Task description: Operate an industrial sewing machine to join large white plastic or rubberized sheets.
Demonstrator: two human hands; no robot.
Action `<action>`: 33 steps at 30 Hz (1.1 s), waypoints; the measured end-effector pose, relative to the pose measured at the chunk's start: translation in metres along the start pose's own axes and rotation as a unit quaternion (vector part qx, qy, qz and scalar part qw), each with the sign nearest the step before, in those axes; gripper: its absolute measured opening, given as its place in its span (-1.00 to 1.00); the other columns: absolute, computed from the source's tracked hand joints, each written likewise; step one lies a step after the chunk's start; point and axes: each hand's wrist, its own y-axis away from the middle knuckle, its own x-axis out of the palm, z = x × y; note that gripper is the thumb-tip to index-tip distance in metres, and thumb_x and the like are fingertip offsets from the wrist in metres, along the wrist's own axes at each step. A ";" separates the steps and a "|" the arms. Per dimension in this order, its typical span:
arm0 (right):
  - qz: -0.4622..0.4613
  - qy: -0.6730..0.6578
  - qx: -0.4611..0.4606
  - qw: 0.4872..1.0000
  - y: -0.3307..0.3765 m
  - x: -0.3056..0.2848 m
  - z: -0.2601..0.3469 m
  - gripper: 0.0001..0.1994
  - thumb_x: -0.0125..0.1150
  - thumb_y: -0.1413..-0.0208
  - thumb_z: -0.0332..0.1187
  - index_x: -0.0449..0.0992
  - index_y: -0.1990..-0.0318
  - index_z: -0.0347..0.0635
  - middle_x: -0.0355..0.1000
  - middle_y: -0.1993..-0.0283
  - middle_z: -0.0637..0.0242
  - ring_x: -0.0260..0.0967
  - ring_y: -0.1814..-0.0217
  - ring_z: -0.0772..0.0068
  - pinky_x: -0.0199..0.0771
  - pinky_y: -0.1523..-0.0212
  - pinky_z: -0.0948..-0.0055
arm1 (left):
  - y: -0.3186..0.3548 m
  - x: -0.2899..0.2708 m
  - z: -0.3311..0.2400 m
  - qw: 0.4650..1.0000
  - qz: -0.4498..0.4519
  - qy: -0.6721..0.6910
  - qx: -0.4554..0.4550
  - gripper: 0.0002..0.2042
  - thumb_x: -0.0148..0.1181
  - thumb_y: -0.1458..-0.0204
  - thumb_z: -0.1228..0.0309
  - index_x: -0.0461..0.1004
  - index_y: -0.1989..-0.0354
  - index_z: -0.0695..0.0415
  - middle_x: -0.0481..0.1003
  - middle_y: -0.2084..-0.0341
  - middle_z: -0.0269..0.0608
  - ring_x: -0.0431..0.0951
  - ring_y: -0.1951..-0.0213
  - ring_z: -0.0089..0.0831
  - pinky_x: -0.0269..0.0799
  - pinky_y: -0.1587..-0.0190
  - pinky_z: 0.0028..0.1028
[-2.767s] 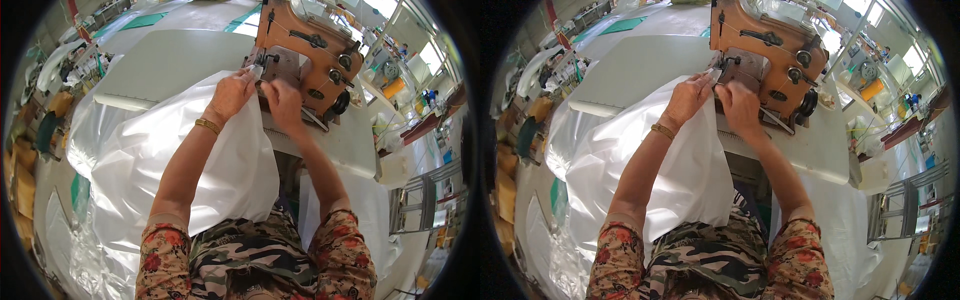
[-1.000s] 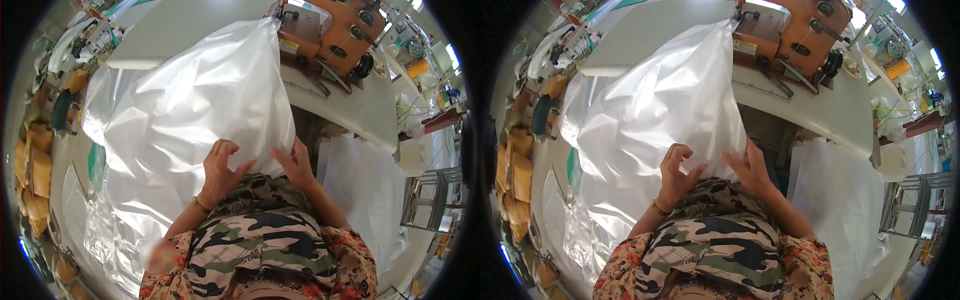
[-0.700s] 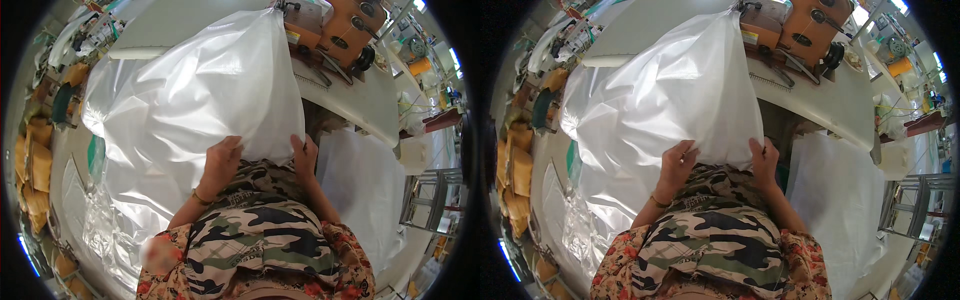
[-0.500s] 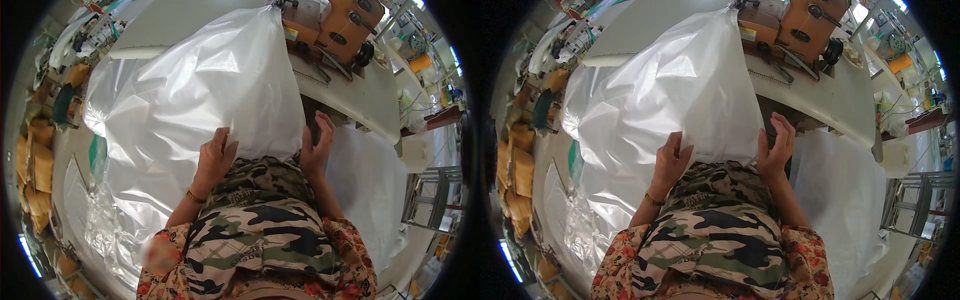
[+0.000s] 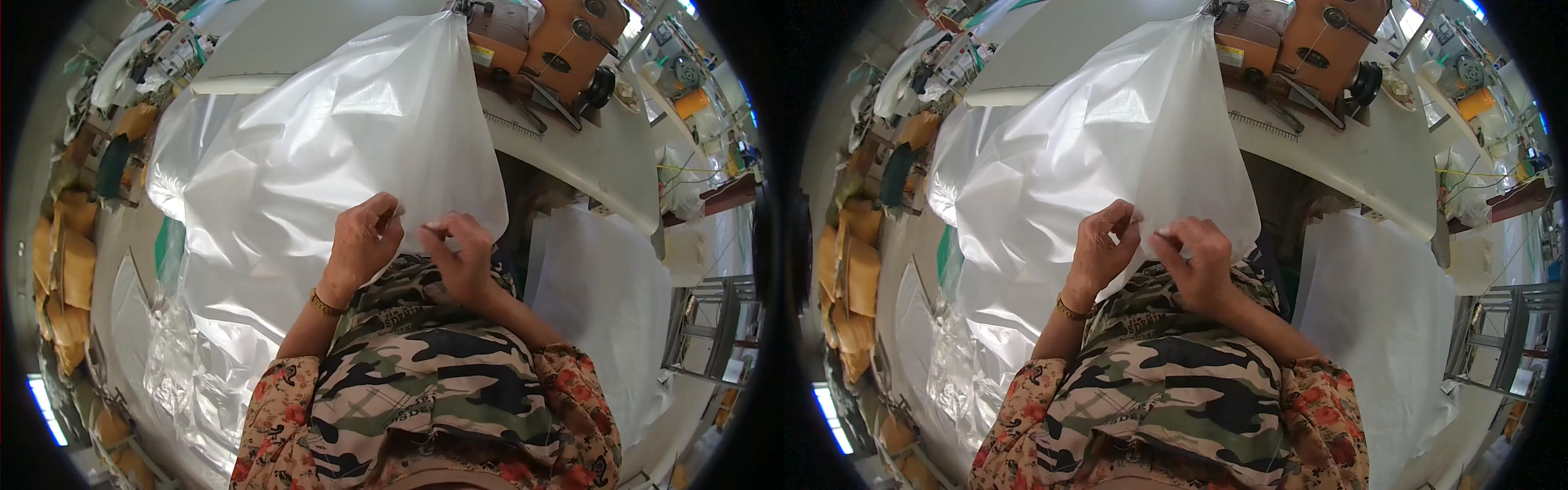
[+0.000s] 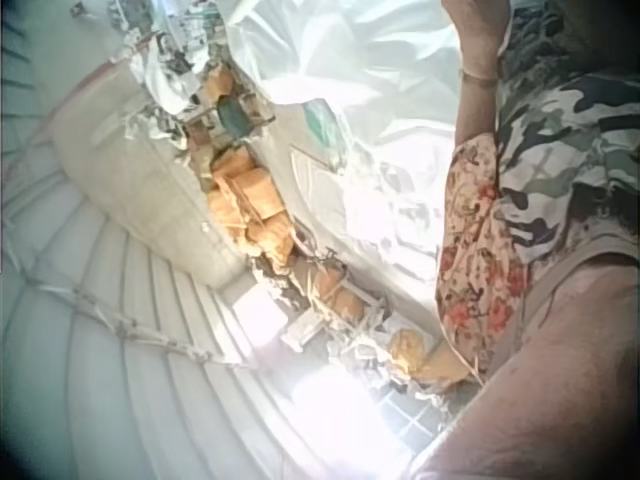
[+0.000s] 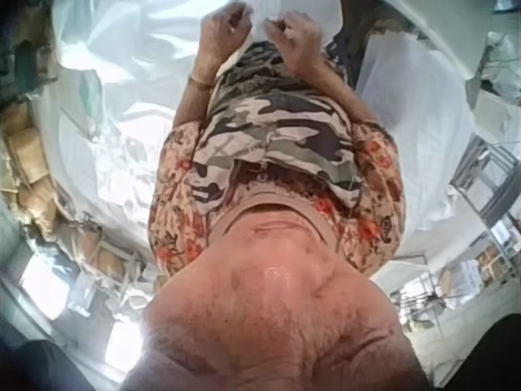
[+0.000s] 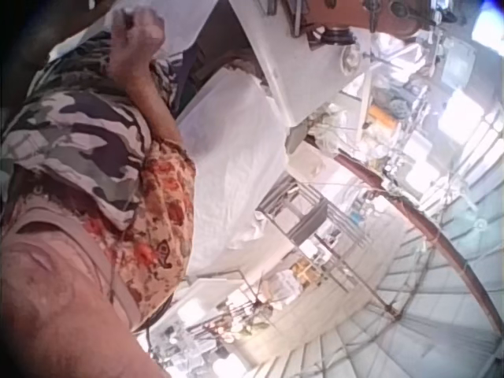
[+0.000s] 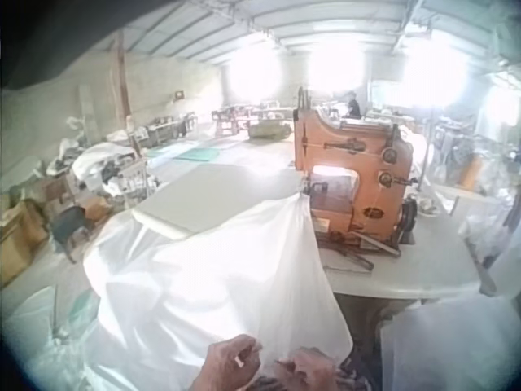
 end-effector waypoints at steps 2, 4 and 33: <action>0.069 0.028 -0.028 0.997 -0.002 0.000 0.006 -0.86 0.24 -0.06 -0.42 0.46 0.46 -0.29 0.40 0.54 0.20 0.36 0.50 0.23 0.33 0.32 0.36 | 0.004 0.002 0.004 1.000 0.004 0.028 -0.004 -0.92 0.13 0.01 0.62 0.47 0.33 0.29 0.41 0.61 -0.25 0.38 0.55 -0.62 0.33 0.47 -0.59; 0.184 0.042 -0.017 0.982 -0.005 0.001 0.009 -0.77 0.25 -0.04 -0.33 0.40 0.54 -0.23 0.37 0.57 0.18 0.32 0.51 0.06 0.28 0.28 0.25 | 0.007 0.004 0.010 0.998 0.004 0.053 -0.013 -0.91 0.11 -0.01 0.63 0.48 0.31 0.28 0.43 0.58 -0.28 0.39 0.52 -0.63 0.34 0.44 -0.60; 0.038 -0.203 0.163 0.965 0.008 0.035 -0.020 -0.83 0.20 -0.17 -0.30 0.47 0.32 -0.22 0.42 0.45 0.30 0.33 0.44 0.42 0.34 0.36 0.43 | -0.010 0.012 0.024 0.895 -0.033 0.407 -0.183 -0.78 0.27 -0.10 0.39 0.44 0.56 0.14 0.29 0.66 -0.60 0.16 0.55 -0.81 0.08 0.54 -0.64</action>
